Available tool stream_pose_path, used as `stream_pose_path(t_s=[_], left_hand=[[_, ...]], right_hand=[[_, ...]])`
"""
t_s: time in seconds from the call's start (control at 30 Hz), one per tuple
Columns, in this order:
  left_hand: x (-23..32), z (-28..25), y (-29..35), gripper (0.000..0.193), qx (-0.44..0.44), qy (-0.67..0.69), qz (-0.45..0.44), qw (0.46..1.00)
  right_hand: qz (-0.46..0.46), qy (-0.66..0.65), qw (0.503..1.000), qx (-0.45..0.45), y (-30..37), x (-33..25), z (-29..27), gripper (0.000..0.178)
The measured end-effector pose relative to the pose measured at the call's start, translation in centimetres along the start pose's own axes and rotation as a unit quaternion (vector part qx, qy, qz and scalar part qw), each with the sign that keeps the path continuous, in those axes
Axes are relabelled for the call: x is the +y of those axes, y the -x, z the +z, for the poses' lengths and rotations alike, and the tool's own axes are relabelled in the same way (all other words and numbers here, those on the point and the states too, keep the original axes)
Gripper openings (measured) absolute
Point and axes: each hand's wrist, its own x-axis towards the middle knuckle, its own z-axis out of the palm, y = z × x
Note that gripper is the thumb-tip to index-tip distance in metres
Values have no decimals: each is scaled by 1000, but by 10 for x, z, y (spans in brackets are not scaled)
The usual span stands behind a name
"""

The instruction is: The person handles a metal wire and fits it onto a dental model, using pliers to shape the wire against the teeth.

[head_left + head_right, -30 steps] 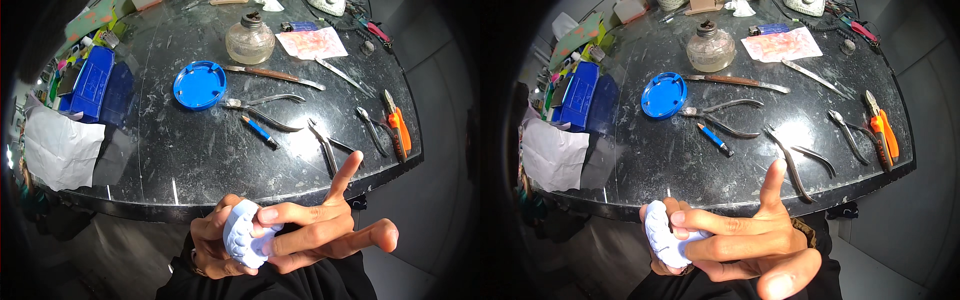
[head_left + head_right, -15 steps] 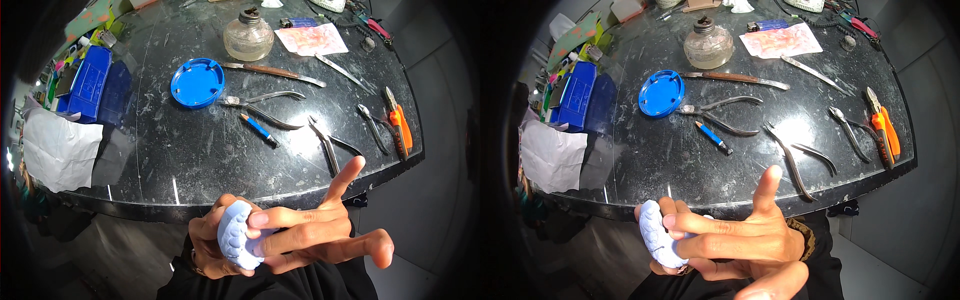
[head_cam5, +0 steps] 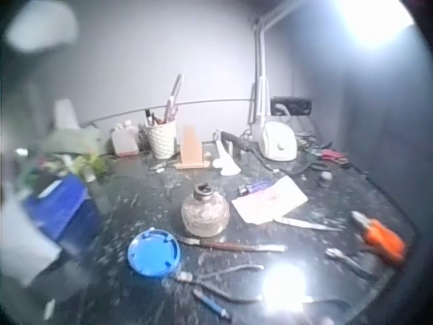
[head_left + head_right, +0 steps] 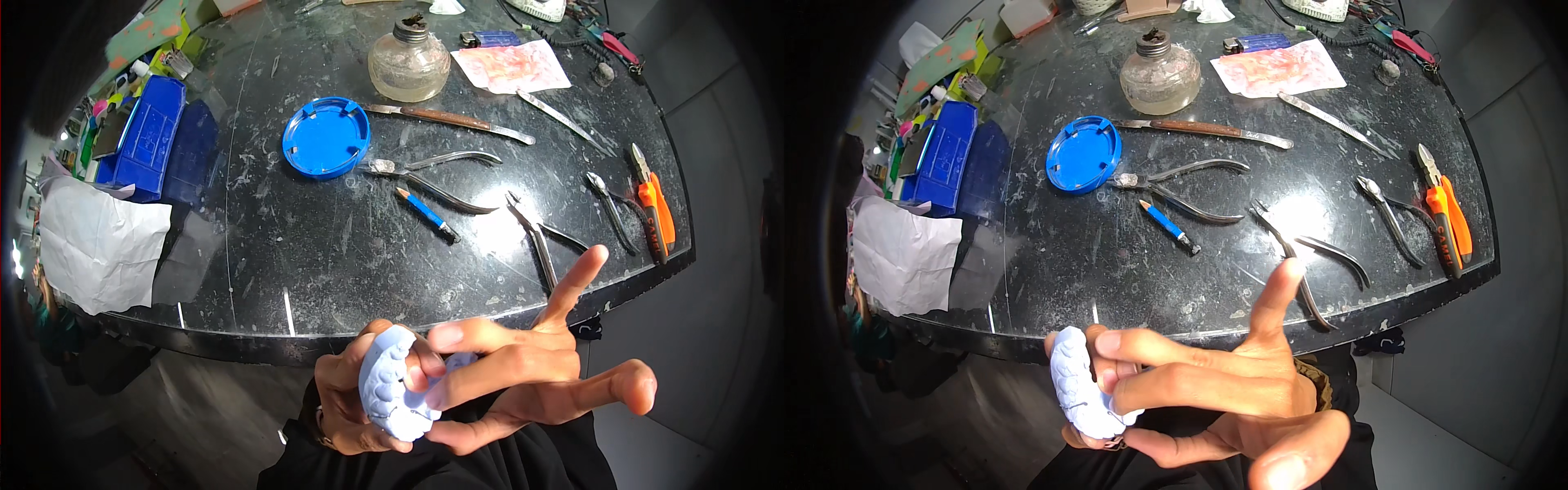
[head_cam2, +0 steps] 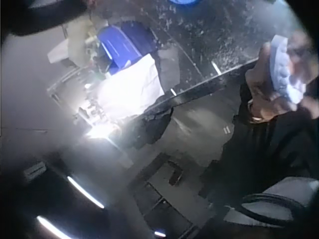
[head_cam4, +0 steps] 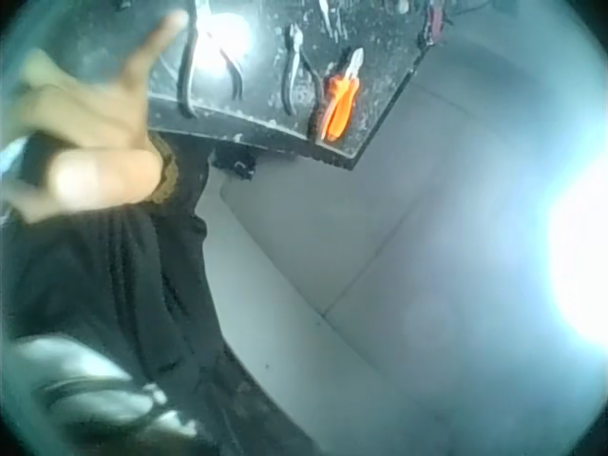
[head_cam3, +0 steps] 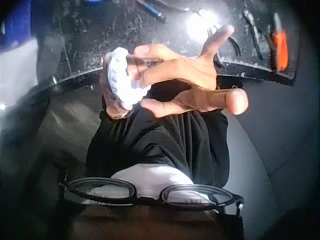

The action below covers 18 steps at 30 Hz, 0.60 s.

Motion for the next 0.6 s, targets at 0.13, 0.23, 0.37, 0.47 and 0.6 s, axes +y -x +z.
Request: stream_pose_path(t_s=[0.13,0.23,0.37,0.47,0.6], left_hand=[[3,-10,5,70,-21,1,-54,998],[6,-9,15,81,1,7,-142,990],[7,-3,22,83,33,31,-192,980],[6,-1,27,81,73,65,-220,971],[4,-4,30,82,62,90,-255,961]], right_hand=[[7,18,999,-50,-7,-1,-12,119],[51,38,984,-168,-25,-4,-24,116],[43,-11,975,-216,-35,4,-28,111],[17,-74,975,-211,-31,13,-16,111],[30,-257,966,15,-14,16,3,60]])
